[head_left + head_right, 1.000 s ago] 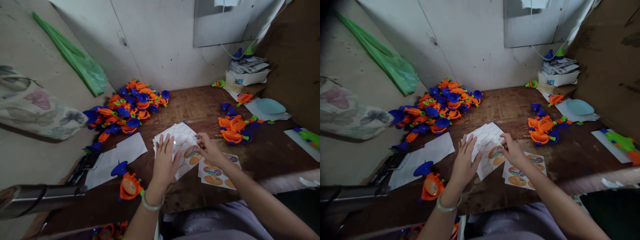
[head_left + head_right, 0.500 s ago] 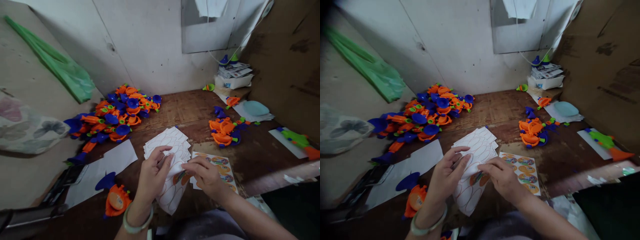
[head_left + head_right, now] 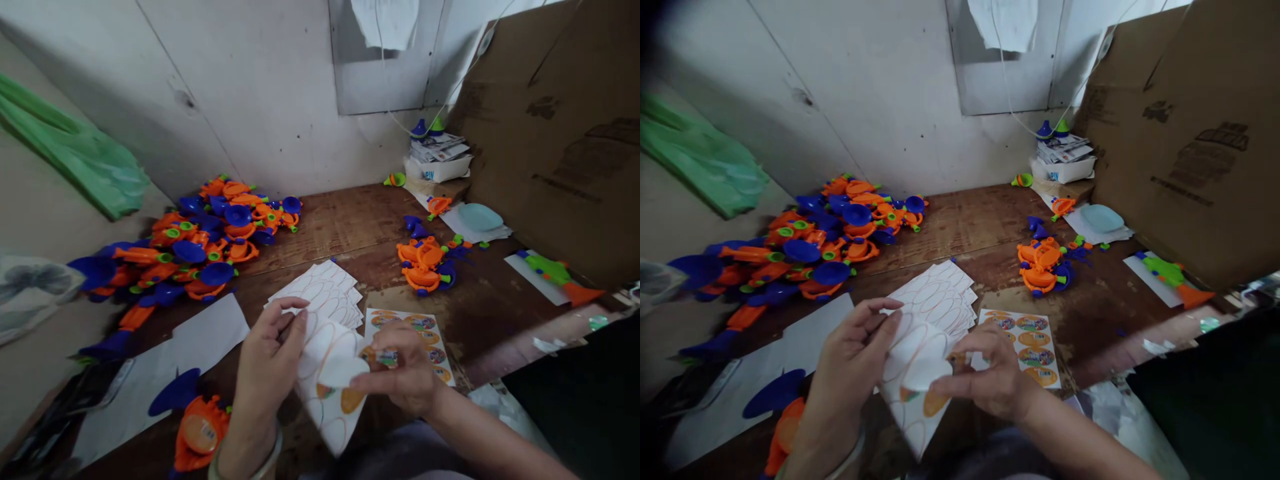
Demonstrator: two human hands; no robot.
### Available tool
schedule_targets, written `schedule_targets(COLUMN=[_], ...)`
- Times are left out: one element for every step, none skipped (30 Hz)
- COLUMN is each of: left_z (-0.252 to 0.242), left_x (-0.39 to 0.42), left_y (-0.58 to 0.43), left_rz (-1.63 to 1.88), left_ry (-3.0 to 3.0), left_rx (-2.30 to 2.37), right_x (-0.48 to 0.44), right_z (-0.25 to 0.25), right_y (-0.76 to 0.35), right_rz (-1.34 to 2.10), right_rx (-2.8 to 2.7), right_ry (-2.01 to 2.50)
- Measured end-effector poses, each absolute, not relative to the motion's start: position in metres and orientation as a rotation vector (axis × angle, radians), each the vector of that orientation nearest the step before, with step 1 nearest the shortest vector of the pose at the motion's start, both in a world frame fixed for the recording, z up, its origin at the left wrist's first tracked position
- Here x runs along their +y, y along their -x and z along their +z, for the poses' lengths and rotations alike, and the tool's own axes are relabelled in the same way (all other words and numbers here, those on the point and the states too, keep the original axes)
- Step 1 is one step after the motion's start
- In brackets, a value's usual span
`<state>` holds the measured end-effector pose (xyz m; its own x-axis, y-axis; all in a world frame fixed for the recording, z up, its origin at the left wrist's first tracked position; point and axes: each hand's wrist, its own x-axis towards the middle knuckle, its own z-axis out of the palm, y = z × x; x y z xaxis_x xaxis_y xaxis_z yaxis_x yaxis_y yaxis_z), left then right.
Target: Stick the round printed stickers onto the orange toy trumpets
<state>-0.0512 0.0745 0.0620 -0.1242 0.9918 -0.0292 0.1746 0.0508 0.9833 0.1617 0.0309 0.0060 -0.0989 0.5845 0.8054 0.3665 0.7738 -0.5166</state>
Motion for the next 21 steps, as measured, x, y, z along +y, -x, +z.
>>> schedule_targets(left_z=[0.061, 0.061, 0.062, 0.062, 0.063, 0.064, 0.065, 0.066, 0.067, 0.068, 0.069, 0.069, 0.069, 0.069, 0.069, 0.069, 0.07, 0.07, 0.071, 0.071, 0.072], left_x=[0.077, 0.08, 0.082, 0.083, 0.084, 0.084, 0.084, 0.084, 0.084, 0.083, 0.083, 0.083, 0.082, 0.082, 0.081, 0.08, 0.079, 0.078, 0.077, 0.076, 0.077], left_y=[0.054, 0.055, 0.056, 0.056, 0.054, 0.052, 0.05, 0.047, 0.044, 0.042, 0.041, 0.04, 0.04, 0.041, 0.042, 0.043, 0.043, 0.044, 0.045, 0.045, 0.044], left_rz=[1.217, 1.253, 1.275, 1.284, 1.283, 1.283, 1.285, 1.284, 1.284, 1.29, 1.295, 1.3, 1.306, 1.313, 1.324, 1.336, 1.349, 1.361, 1.368, 1.371, 1.367], left_ry=[-1.265, -1.28, -1.296, -1.311, -1.324, -1.334, -1.34, -1.347, -1.354, -1.359, -1.363, -1.365, -1.366, -1.367, -1.37, -1.377, -1.389, -1.403, -1.413, -1.414, -1.403], left_rx=[1.489, 1.514, 1.524, 1.522, 1.513, 1.499, 1.486, 1.475, 1.463, 1.452, 1.44, 1.432, 1.428, 1.428, 1.431, 1.434, 1.435, 1.431, 1.424, 1.42, 1.419], right_x=[0.029, 0.027, 0.027, 0.028, 0.03, 0.033, 0.036, 0.038, 0.04, 0.042, 0.042, 0.042, 0.042, 0.042, 0.041, 0.04, 0.04, 0.039, 0.037, 0.036, 0.035], right_z=[0.007, 0.009, 0.011, 0.013, 0.013, 0.013, 0.012, 0.011, 0.009, 0.006, 0.005, 0.003, 0.002, 0.002, 0.002, 0.002, 0.003, 0.004, 0.006, 0.007, 0.009], right_y=[-0.163, -0.165, -0.168, -0.17, -0.173, -0.175, -0.176, -0.176, -0.176, -0.176, -0.175, -0.175, -0.175, -0.175, -0.175, -0.174, -0.174, -0.173, -0.172, -0.171, -0.17], right_rz=[0.228, 0.251, 0.28, 0.32, 0.368, 0.423, 0.48, 0.543, 0.603, 0.649, 0.679, 0.696, 0.708, 0.718, 0.729, 0.739, 0.749, 0.751, 0.736, 0.699, 0.641], right_rx=[-1.629, -1.554, -1.498, -1.469, -1.483, -1.529, -1.582, -1.624, -1.651, -1.665, -1.672, -1.677, -1.684, -1.689, -1.69, -1.687, -1.683, -1.674, -1.664, -1.651, -1.644], right_ry=[0.767, 0.783, 0.805, 0.842, 0.879, 0.905, 0.92, 0.922, 0.91, 0.89, 0.872, 0.86, 0.857, 0.855, 0.857, 0.863, 0.871, 0.876, 0.874, 0.87, 0.867])
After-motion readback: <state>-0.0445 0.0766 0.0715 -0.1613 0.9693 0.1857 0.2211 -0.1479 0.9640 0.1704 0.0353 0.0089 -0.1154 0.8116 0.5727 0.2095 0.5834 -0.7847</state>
